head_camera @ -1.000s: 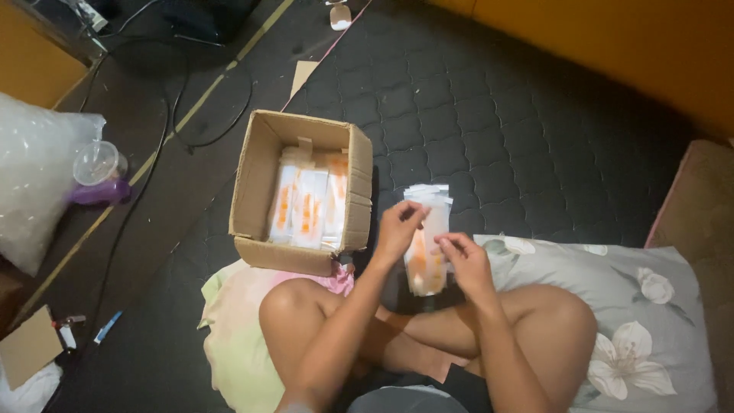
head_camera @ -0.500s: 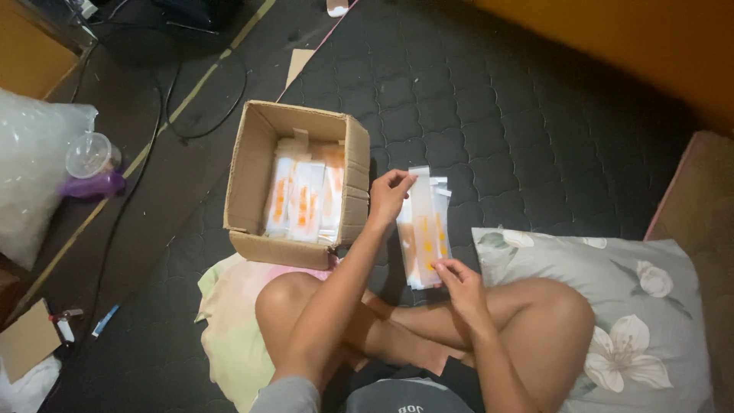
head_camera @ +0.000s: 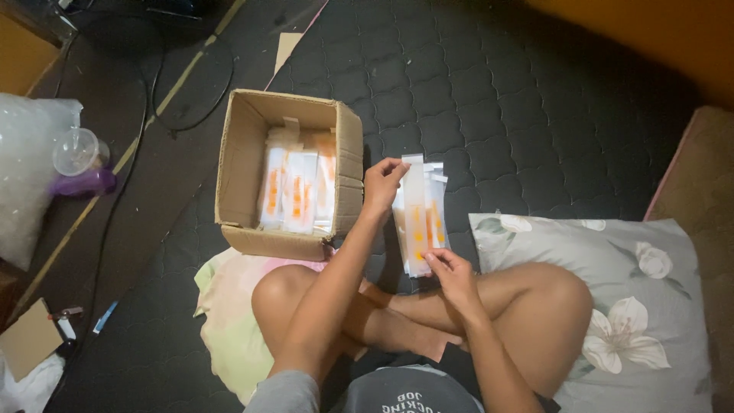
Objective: Peeling protective strips from plastic sleeves and stacking them.
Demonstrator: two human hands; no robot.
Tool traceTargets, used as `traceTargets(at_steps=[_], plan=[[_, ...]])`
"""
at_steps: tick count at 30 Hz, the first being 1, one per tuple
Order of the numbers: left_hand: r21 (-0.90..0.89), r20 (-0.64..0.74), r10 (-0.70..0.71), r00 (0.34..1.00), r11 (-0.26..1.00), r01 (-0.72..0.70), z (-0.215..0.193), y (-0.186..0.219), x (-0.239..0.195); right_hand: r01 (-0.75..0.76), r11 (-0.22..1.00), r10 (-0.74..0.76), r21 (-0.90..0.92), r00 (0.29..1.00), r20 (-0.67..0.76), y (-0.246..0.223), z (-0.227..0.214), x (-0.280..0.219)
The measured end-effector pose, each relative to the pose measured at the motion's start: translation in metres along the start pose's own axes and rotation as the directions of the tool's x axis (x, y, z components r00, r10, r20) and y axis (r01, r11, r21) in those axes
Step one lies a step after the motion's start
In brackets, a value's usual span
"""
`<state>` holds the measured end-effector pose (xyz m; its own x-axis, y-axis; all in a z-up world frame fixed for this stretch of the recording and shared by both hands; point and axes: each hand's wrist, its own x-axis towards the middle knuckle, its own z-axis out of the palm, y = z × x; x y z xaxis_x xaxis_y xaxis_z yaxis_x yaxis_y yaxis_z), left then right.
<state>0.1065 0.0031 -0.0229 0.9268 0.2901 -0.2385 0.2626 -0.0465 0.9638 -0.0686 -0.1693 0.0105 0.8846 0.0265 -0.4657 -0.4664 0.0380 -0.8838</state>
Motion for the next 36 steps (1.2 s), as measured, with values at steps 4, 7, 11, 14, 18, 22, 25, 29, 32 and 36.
traceTargets(at_steps=[4,7,11,14,18,22,25,29,32,36], plan=[[0.002,0.012,0.003,1.000,1.000,-0.003,-0.001,0.005,-0.003,0.021,0.999,-0.021,-0.028,1.000,0.010,0.010,-0.002,0.004],[0.038,0.093,-0.070,0.993,0.997,0.067,-0.004,0.008,-0.001,0.060,0.995,-0.060,-0.086,0.998,0.002,0.022,-0.004,0.013],[0.208,0.155,-0.092,0.984,0.976,0.058,-0.001,-0.029,0.015,0.239,0.762,-0.231,-0.602,0.969,0.093,0.028,-0.010,0.025],[0.266,0.133,-0.114,0.985,0.961,0.075,0.008,-0.067,0.034,0.230,0.656,-0.161,-0.719,0.973,0.165,0.025,-0.011,0.036],[0.324,0.135,-0.183,0.974,0.937,0.131,0.014,-0.069,0.035,0.238,0.586,-0.091,-0.774,0.969,0.229,0.011,-0.009,0.042],[0.358,0.137,-0.212,0.968,0.921,0.151,0.025,-0.087,0.046,0.236,0.565,-0.058,-0.791,0.967,0.247,0.017,-0.011,0.050],[0.323,0.123,-0.224,0.967,0.930,0.174,0.034,-0.099,0.052,0.228,0.556,-0.055,-0.799,0.970,0.238,0.024,-0.013,0.056],[0.475,0.132,-0.253,0.958,0.865,0.163,0.043,-0.126,0.066,0.169,0.499,0.033,-0.850,0.976,0.214,0.037,-0.018,0.064],[0.604,0.171,-0.249,0.953,0.791,0.098,0.043,-0.108,0.054,0.148,0.488,0.075,-0.860,0.975,0.210,0.037,-0.017,0.065],[0.464,0.417,-0.084,0.905,0.876,-0.133,0.019,-0.061,0.023,0.165,0.593,-0.018,-0.788,0.981,0.192,0.027,-0.006,0.064]])
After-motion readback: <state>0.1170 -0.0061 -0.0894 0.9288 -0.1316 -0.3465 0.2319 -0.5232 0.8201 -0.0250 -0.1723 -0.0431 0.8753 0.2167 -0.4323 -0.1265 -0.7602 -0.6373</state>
